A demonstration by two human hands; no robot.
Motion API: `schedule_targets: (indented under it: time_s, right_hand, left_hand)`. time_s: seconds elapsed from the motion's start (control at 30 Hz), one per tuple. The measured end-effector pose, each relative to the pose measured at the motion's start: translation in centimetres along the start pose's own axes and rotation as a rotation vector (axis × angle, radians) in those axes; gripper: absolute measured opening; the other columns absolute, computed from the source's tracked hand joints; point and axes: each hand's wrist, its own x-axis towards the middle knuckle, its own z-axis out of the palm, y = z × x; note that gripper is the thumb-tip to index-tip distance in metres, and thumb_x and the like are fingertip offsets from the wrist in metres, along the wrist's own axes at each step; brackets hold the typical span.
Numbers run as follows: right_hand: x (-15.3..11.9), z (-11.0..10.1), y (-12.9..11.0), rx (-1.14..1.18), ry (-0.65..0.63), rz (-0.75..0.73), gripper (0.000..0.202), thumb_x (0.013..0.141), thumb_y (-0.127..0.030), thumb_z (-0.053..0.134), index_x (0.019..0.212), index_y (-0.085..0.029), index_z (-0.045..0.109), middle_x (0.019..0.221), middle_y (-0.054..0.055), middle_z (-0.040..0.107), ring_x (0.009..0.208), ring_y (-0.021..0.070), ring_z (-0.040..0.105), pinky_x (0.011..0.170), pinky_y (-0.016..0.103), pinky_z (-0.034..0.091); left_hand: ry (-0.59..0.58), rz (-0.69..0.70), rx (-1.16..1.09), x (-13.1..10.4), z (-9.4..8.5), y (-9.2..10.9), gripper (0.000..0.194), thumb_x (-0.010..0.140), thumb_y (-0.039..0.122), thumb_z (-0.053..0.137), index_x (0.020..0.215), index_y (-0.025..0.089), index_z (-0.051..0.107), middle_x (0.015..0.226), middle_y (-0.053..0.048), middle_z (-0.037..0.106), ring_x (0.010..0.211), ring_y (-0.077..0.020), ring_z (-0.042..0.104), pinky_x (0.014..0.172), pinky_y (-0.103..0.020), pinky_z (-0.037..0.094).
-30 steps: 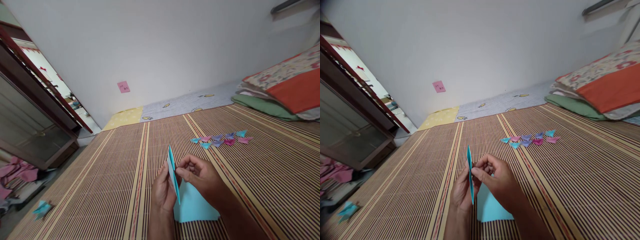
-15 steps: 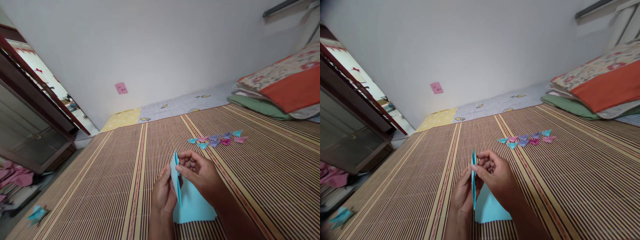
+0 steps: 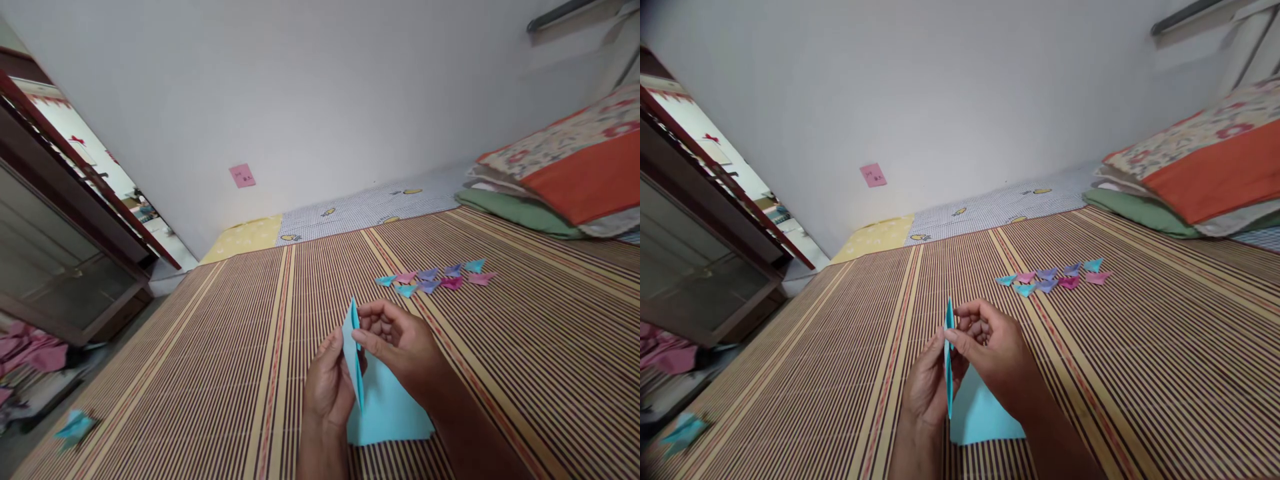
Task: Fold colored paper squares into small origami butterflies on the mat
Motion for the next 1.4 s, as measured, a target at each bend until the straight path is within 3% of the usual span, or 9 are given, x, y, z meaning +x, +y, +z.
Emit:
schedule_targets:
  time_s: [0.27, 0.43, 0.57, 0.73, 1.07, 1.4]
  right_hand:
    - [0.2, -0.1, 0.8, 0.012, -0.009, -0.003, 0.025, 0.083, -0.035, 0.074, 0.101, -0.02, 0.064, 0.081, 0.0, 0.063, 0.074, 0.0162, 0.061, 0.068, 0.031, 0.051]
    - [0.2, -0.3, 0.9, -0.003, -0.015, 0.001, 0.025, 0.085, -0.036, 0.073, 0.101, -0.02, 0.064, 0.081, 0.0, 0.063, 0.074, 0.0161, 0.061, 0.068, 0.03, 0.052]
    - [0.1, -0.5, 1.0, -0.034, -0.04, -0.013, 0.025, 0.084, -0.033, 0.074, 0.103, -0.02, 0.064, 0.084, 0.001, 0.065, 0.075, 0.0167, 0.063, 0.068, 0.03, 0.053]
    - [0.1, -0.4, 0.9, -0.052, -0.113, 0.006, 0.027, 0.08, -0.028, 0.077, 0.103, -0.021, 0.065, 0.083, 0.0, 0.066, 0.072, 0.015, 0.062, 0.066, 0.029, 0.051]
    - [0.2, -0.5, 1.0, -0.043, -0.155, 0.036, 0.031, 0.077, -0.025, 0.078, 0.105, -0.02, 0.067, 0.086, 0.0, 0.066, 0.074, 0.0153, 0.062, 0.069, 0.031, 0.051]
    - [0.1, -0.5, 0.6, -0.096, -0.197, 0.062, 0.029, 0.075, -0.022, 0.077, 0.103, -0.02, 0.067, 0.085, 0.0, 0.068, 0.074, 0.0151, 0.062, 0.067, 0.029, 0.05]
  left_hand:
    - [0.007, 0.005, 0.0, -0.1, 0.4, 0.3, 0.02, 0.082, 0.024, 0.08, 0.096, 0.009, 0.077, 0.092, -0.013, 0.078, 0.104, -0.0285, 0.073, 0.096, -0.04, 0.057]
    - [0.034, 0.015, -0.008, -0.1, 0.4, 0.3, 0.01, 0.085, 0.02, 0.077, 0.09, 0.011, 0.077, 0.086, -0.011, 0.077, 0.093, -0.0244, 0.075, 0.096, -0.039, 0.058]
    - [0.048, 0.004, -0.035, 0.1, 0.3, 0.2, 0.012, 0.092, 0.019, 0.069, 0.096, 0.011, 0.076, 0.098, -0.013, 0.078, 0.102, -0.0254, 0.074, 0.101, -0.04, 0.055]
    - [0.014, -0.028, -0.068, 0.0, 0.8, 0.3, 0.02, 0.092, 0.024, 0.067, 0.098, 0.008, 0.076, 0.104, -0.02, 0.078, 0.118, -0.0341, 0.068, 0.105, -0.047, 0.053]
    - [0.077, -0.064, -0.067, -0.1, 0.9, 0.5, 0.025, 0.098, 0.024, 0.056, 0.096, 0.01, 0.077, 0.101, -0.017, 0.078, 0.114, -0.0309, 0.071, 0.101, -0.045, 0.056]
    - [0.121, -0.063, -0.119, 0.2, 1.0, 0.5, 0.022, 0.096, 0.023, 0.059, 0.09, 0.01, 0.075, 0.094, -0.016, 0.078, 0.113, -0.031, 0.07, 0.102, -0.045, 0.055]
